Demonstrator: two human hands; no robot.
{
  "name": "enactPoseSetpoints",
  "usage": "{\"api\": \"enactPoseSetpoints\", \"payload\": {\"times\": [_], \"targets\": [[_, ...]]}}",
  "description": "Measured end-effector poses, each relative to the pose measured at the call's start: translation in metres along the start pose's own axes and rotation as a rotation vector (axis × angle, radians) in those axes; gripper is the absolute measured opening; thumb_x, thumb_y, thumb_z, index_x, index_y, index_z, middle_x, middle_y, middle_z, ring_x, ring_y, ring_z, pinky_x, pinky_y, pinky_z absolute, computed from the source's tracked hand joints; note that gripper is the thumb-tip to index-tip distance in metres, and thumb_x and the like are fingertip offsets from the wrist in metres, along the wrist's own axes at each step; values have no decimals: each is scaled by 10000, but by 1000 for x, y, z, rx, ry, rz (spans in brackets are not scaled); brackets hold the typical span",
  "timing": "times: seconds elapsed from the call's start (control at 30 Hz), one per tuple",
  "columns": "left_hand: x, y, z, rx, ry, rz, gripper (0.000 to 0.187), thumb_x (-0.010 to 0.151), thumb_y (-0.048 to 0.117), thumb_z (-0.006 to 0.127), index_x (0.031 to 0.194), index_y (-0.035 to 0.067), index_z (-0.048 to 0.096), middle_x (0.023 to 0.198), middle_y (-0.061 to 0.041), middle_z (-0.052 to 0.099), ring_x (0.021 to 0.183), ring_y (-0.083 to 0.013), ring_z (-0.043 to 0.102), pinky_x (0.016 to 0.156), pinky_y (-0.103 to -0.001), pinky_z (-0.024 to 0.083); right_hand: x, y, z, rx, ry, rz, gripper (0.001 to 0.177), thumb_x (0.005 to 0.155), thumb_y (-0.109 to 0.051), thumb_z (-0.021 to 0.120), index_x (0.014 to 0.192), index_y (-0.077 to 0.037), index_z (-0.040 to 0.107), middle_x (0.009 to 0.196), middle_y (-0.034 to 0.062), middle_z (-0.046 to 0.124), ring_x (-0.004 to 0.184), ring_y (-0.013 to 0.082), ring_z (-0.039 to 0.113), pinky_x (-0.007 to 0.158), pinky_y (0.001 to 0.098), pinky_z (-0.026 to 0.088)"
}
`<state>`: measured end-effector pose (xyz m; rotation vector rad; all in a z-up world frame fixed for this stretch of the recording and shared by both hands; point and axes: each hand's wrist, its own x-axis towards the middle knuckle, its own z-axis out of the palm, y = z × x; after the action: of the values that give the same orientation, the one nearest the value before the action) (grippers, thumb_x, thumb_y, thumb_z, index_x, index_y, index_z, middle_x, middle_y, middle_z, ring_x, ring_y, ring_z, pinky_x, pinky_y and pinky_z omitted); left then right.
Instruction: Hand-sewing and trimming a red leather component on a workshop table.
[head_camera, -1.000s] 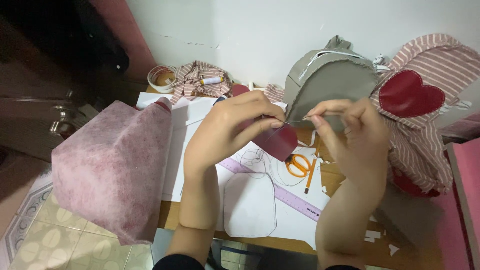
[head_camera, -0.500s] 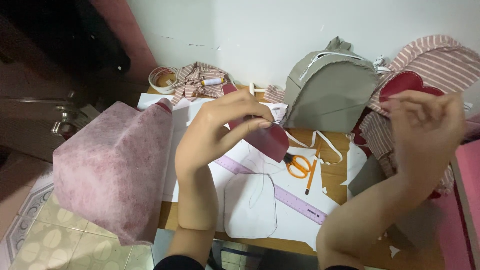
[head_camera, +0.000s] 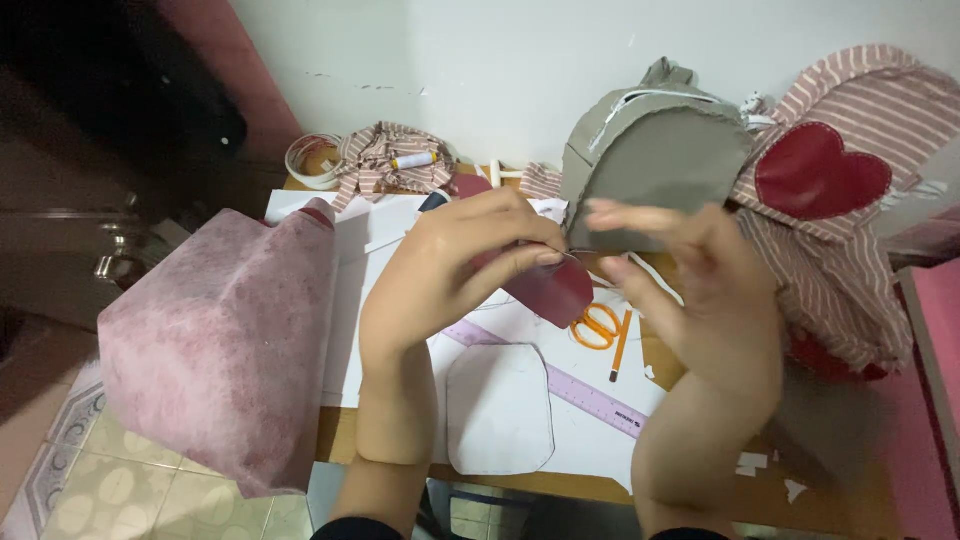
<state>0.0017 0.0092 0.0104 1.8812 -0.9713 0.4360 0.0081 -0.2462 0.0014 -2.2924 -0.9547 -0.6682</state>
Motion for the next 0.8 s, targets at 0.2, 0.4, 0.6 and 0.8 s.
{"api": "enactPoseSetpoints", "payload": {"times": [0.2, 0.4, 0.6, 0.8], "targets": [[5, -6, 9, 28, 3, 3, 103, 1112, 75, 633, 1138, 20, 717, 1039, -84, 694, 915, -231, 654, 811, -326, 501, 6, -4, 11, 348, -22, 146, 522, 1028, 16, 700, 883, -129, 220, 1185, 121, 803, 1139, 252, 803, 878, 301, 512], [9, -12, 10, 45, -19, -17, 121, 1138, 80, 588, 1150, 30, 698, 1036, -82, 645, 935, -221, 641, 846, -311, 481, 8, 0, 14, 481, 60, 216, 476, 1003, 77, 747, 910, -103, 316, 1025, 151, 776, 933, 218, 743, 819, 290, 516], [9, -13, 6, -41, -23, -2, 102, 1117, 60, 629, 1129, 6, 715, 1024, -85, 679, 907, -212, 615, 816, -310, 477, 11, 6, 11, 261, 77, 202, 513, 1053, 48, 755, 930, -107, 282, 1035, 81, 787, 880, 181, 723, 801, 279, 494], [5, -10, -5, -45, -19, 9, 121, 1126, 54, 592, 1106, -18, 687, 1040, -115, 663, 918, -234, 620, 847, -321, 485, 1, 43, 5, 182, 158, 232, 371, 1115, 24, 740, 1008, -24, 388, 1145, 176, 776, 1010, 255, 784, 924, 336, 516]]}}
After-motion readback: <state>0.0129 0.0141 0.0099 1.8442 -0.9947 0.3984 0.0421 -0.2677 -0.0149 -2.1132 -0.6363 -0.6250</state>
